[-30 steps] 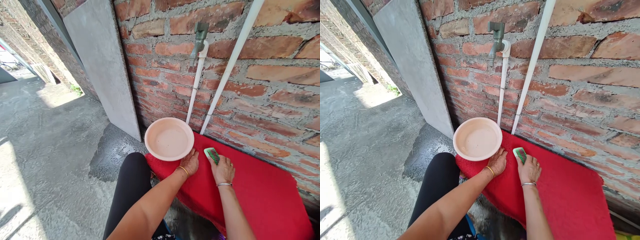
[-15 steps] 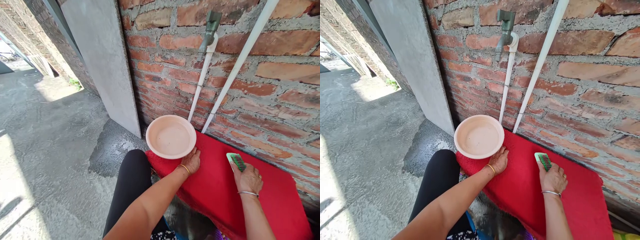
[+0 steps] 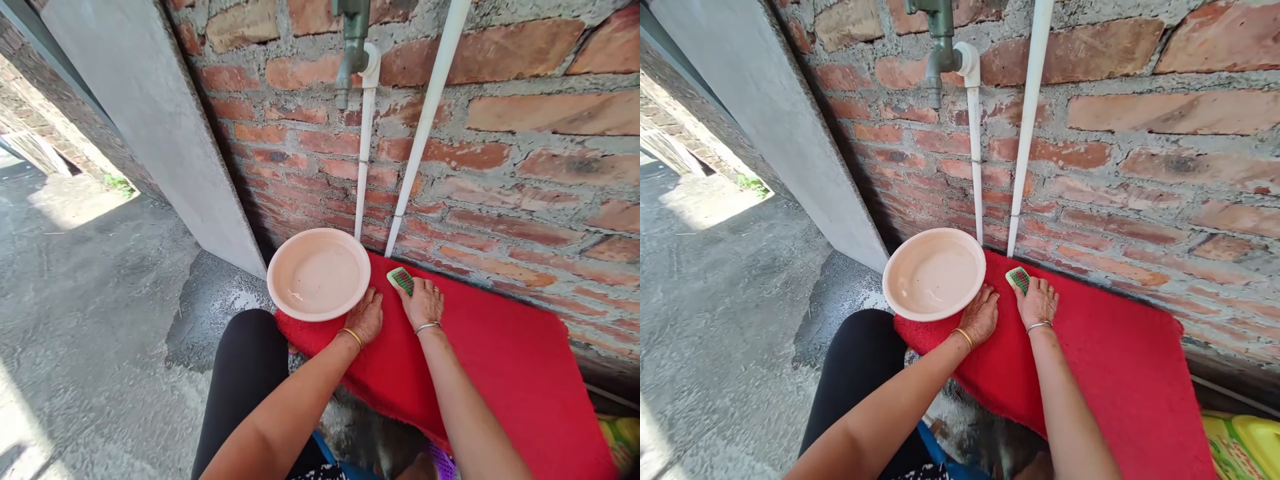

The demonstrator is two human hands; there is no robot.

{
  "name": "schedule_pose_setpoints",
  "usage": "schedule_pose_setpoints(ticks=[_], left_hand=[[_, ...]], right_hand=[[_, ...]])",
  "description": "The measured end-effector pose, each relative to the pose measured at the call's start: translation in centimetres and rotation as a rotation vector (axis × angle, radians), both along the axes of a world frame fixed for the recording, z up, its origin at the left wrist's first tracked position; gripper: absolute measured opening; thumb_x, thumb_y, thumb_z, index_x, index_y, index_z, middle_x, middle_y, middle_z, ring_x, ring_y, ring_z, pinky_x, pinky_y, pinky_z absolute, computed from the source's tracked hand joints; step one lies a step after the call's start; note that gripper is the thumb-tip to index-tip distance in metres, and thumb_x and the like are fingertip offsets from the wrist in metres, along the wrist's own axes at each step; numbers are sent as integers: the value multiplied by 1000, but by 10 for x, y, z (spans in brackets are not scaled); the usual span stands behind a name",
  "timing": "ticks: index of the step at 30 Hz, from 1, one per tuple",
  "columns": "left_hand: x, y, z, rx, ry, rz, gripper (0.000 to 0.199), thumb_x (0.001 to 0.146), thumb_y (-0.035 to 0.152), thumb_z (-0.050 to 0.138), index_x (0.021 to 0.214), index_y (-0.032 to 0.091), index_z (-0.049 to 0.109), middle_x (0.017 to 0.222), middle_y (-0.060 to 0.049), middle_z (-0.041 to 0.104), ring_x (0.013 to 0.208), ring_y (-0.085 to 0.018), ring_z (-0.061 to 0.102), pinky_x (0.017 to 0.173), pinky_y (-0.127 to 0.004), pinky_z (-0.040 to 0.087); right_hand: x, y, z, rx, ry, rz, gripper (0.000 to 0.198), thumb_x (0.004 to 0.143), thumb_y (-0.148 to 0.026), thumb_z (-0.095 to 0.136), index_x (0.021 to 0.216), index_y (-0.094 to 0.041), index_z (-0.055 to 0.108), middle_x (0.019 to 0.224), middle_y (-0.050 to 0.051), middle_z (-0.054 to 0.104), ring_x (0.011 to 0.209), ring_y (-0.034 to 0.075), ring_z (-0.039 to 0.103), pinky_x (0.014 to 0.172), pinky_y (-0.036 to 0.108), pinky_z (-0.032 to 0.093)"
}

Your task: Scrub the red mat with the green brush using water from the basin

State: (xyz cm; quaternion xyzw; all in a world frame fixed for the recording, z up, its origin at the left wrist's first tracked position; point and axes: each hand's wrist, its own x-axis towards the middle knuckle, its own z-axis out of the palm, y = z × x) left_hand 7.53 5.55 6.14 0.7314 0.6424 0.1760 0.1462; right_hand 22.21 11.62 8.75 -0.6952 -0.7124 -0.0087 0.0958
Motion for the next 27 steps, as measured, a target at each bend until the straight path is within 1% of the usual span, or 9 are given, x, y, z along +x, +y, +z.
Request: schedule_pose_setpoints(ticks=[3,6,11,14,16,19,22,24,27], left_hand=[[0,0,1,-11,19,13,42,91,14,45,131,18,55,147,-11,47,139,-27,40,118,-43,35],[0,0,3,-1,36,23,41,90,14,47,129,18,57,145,-11,49,140,-27,40,119,-42,33],[0,0,4,30,62,30,41,89,12,49,128,17,58,142,-12,52,138,-27,41,119,-44,32],[0,1,3,49,74,36,40,89,11,48,127,18,59,140,-11,53,137,-27,42,119,-44,32],[1,1,3,59,82,40,39,89,11,48,126,17,59,139,-11,54,136,-26,43,119,-43,32],[1,1,2,73,93,46,39,89,11,48,125,18,60,138,-10,55,135,-26,45,118,-42,32],[1,1,2,72,95,58,39,89,10,48,125,20,60,139,-9,55,135,-26,44,117,-43,33],[1,2,1,70,94,64,40,89,10,48,125,21,60,139,-9,55,136,-25,44,117,-43,33],[0,2,-1,71,104,68,39,90,11,48,125,20,60,140,-9,55,137,-25,43,118,-42,33]], right_hand=[[44,-3,-1,24,-44,-87,52,95,-54,45,121,-12,58,116,21,62,100,30,57,81,39,38],[100,-11,-4,54,-84,-208,55,96,-55,43,122,-9,59,114,22,63,98,31,58,80,40,37],[195,-38,-13,76,-75,-403,64,96,-58,38,123,-4,60,113,29,62,97,38,60,76,43,37],[235,-58,-20,125,-38,-499,68,95,-59,33,124,-3,60,113,32,62,99,44,60,75,46,38],[252,-68,-22,131,-5,-538,71,95,-61,32,124,-3,60,111,33,62,99,46,60,74,48,39],[262,-75,-21,183,37,-582,71,94,-63,30,122,-5,60,109,33,63,97,46,62,73,49,42],[249,-72,-13,274,14,-542,63,94,-60,35,119,-8,60,104,29,65,93,42,63,73,47,43],[228,-68,-9,273,-14,-395,56,95,-55,40,118,-9,60,103,26,66,92,38,63,75,44,44],[184,-66,-7,199,-35,-130,46,96,-50,44,117,-11,59,107,20,67,95,31,63,80,39,44]])
